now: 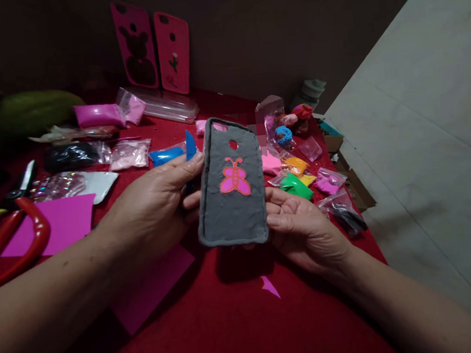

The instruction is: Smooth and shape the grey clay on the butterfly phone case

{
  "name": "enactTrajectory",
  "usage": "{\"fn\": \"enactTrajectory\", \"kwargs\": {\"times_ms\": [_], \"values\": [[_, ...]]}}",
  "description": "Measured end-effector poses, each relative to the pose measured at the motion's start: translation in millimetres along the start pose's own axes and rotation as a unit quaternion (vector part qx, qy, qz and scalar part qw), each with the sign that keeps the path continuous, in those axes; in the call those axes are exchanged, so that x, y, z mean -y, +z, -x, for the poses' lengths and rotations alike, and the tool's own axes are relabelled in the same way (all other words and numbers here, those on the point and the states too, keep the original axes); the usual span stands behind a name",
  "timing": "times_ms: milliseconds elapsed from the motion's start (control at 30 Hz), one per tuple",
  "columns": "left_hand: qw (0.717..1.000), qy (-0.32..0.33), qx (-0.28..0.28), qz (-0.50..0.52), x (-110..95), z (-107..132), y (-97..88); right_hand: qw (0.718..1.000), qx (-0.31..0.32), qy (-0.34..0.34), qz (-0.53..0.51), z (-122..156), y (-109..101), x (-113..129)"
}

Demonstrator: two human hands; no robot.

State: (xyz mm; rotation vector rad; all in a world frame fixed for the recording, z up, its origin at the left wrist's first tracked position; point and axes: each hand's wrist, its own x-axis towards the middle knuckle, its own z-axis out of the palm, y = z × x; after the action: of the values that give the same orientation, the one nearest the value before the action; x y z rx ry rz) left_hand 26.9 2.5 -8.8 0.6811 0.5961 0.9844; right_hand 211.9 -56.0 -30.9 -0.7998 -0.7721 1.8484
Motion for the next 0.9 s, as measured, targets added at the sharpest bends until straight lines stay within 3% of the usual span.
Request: {"fn": "enactTrajectory", "kwargs": {"times_ms": [300, 533, 733, 900], "values": [[0.999, -0.008, 0.011, -0.042, -1.4, 0.7, 1.7, 0.999, -0.007, 0.0, -0.048, -0.7, 1.2, 3.6], [0.996, -0.028, 0.021, -0.084, -3.4, 2.8, 3.7, 0.999, -0.024, 0.014, -0.025, -1.1, -0.5, -0.4], [0.996, -0.051, -0.006, -0.075, -4.6, 2.4, 4.0, 0.998, 0.022, 0.038, -0.041, 0.1, 1.9, -1.6], [0.997, -0.018, -0.007, -0.073, -4.8, 0.4, 4.0, 0.996, 0.063, 0.063, -0.016, 1.2, 3.7, 0.4]]}}
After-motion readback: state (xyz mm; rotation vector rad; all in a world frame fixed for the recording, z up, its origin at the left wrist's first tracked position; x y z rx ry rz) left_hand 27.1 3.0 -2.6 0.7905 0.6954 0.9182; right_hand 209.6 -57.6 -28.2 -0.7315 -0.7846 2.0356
